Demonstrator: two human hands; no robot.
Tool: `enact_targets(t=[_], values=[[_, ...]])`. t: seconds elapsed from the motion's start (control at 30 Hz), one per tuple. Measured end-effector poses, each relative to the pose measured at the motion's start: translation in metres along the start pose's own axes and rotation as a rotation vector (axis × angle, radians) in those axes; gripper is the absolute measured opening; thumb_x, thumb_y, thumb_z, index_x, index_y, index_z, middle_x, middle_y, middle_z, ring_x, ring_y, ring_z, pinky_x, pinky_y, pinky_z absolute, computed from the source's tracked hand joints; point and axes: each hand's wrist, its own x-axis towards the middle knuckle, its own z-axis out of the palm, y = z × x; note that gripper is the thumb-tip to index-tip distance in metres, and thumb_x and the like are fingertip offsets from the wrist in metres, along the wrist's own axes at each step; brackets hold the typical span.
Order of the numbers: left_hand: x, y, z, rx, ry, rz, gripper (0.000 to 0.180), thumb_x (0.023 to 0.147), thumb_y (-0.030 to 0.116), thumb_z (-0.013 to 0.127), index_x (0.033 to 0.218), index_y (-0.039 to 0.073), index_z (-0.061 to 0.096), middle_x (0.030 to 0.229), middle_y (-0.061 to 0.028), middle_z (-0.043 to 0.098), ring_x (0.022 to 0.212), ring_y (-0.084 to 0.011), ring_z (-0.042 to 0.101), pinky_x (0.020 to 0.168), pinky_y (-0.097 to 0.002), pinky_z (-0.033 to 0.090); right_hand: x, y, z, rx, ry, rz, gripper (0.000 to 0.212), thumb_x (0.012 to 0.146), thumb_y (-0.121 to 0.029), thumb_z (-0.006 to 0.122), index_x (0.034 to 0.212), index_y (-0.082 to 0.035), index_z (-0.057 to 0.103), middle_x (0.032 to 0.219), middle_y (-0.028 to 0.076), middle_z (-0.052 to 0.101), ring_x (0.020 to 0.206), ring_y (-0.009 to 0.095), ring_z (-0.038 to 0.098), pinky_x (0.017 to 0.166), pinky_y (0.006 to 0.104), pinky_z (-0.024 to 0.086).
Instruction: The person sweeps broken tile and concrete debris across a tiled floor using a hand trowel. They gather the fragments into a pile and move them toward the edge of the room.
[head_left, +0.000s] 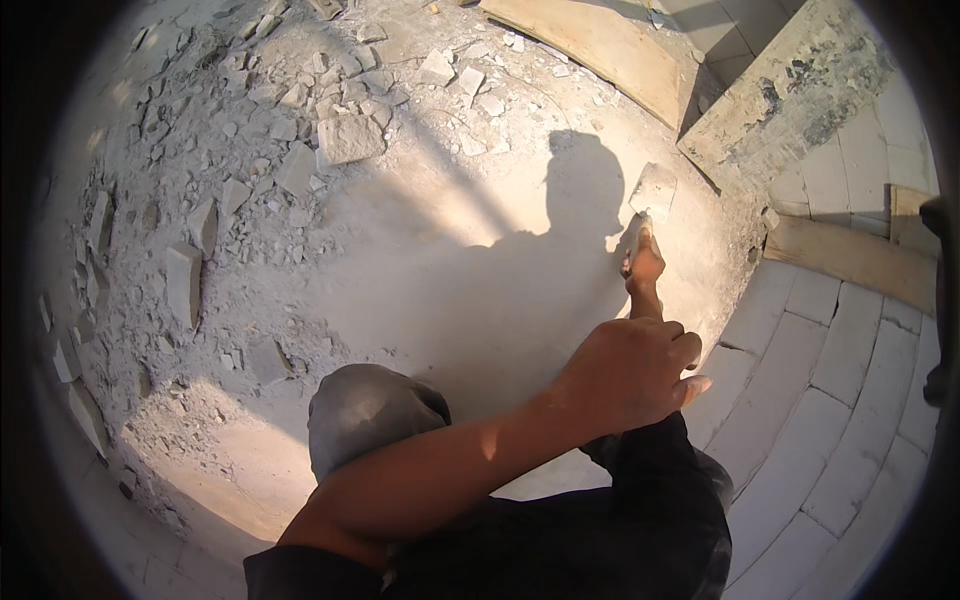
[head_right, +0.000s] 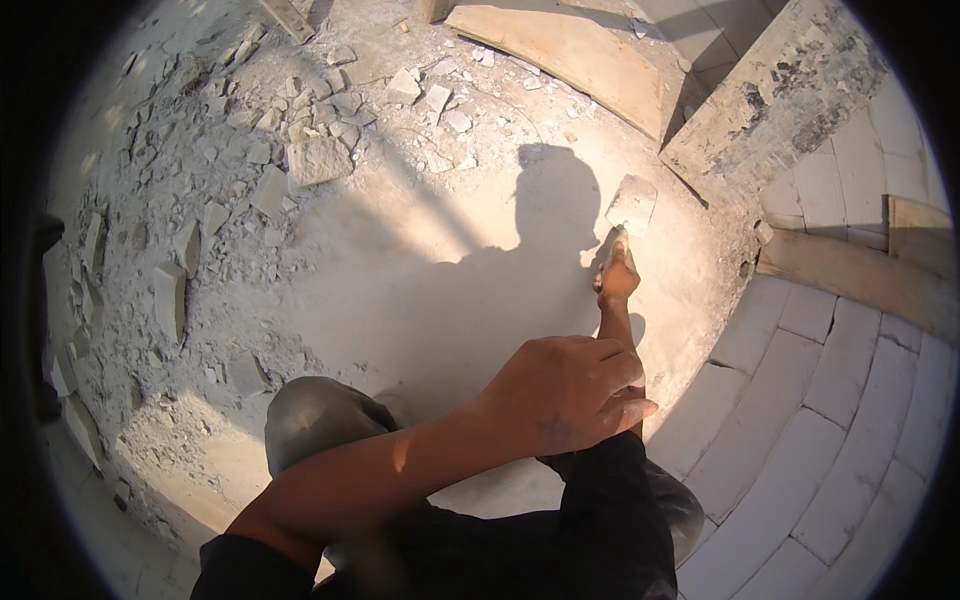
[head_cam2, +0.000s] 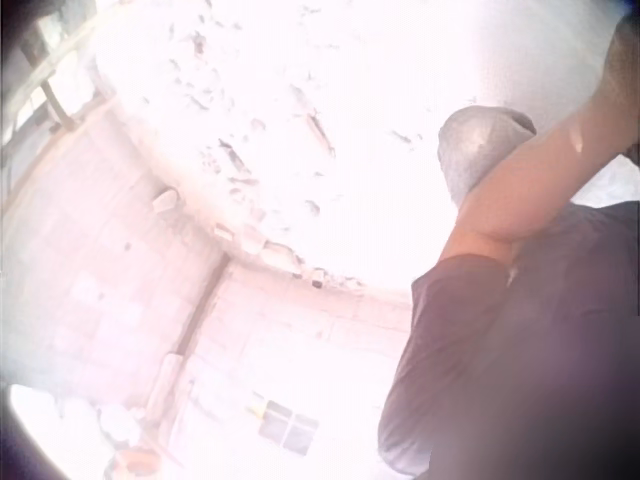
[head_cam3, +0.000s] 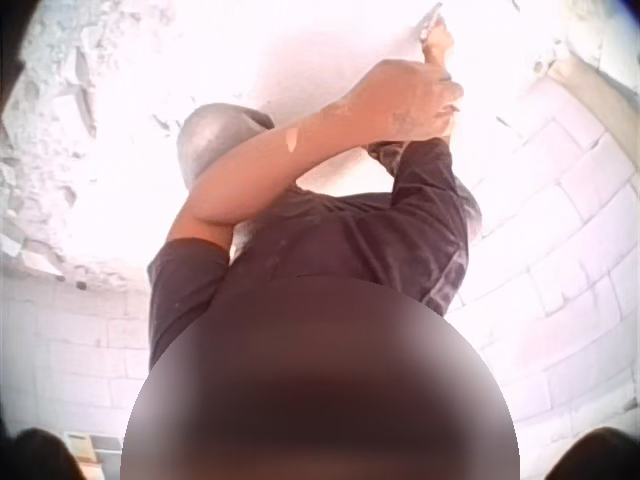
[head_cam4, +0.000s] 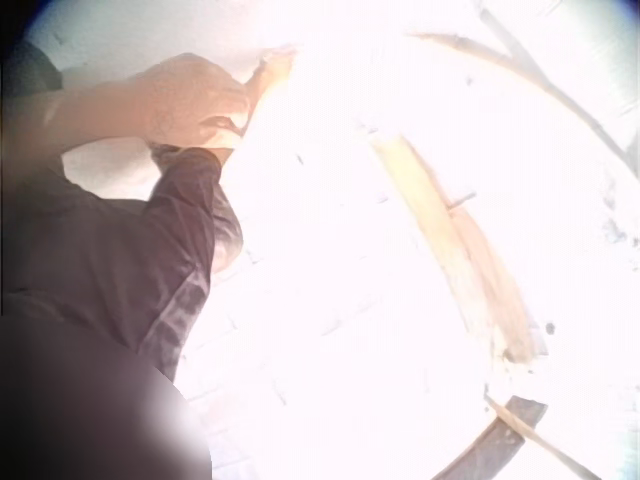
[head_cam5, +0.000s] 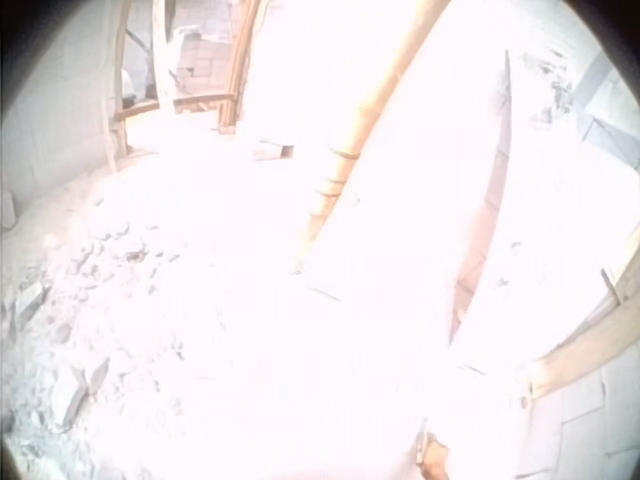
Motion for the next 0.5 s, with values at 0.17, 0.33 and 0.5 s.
enact_targets(t=[0.17,0.33,0.5], values=[[-0.012,-0.012,-0.026,0.048,0.152,-0.062,0.027,0.09,0.032,0.071,0.09,0.006,0.064,0.079,-0.0087,0.065,0.074,-0.0287,0.067,0.065,-0.0389,0.054,-0.068,-0.011,0.14,-0.186,-0.468,-0.263,0.048,0.099,-0.032,0.063,0.137,-0.003,0.06,0.061,0.002,0.051,0.04,0.009,0.042,0.035,0.0259,0.032],[-0.022,-0.013,-0.054,0.056,0.119,-0.139,0.031,0.094,0.038,0.065,0.094,0.007,0.063,0.083,-0.0089,0.064,0.079,-0.0278,0.066,0.07,-0.0407,0.052,-0.194,0.01,0.257,-0.433,-0.558,-0.662,0.051,0.097,-0.03,0.063,0.141,-0.005,0.056,0.105,0.021,0.073,0.097,0.033,0.07,0.083,0.0407,0.053],[-0.018,-0.009,-0.057,0.036,0.213,-0.134,0.033,0.095,0.039,0.064,0.094,0.007,0.063,0.085,-0.0087,0.065,0.08,-0.0282,0.067,0.072,-0.0418,0.053,-0.316,0.015,0.306,-0.853,-0.89,-0.658,0.057,0.095,-0.033,0.065,0.147,-0.014,0.052,0.114,0.025,0.069,0.108,0.042,0.066,0.093,0.0436,0.052]])
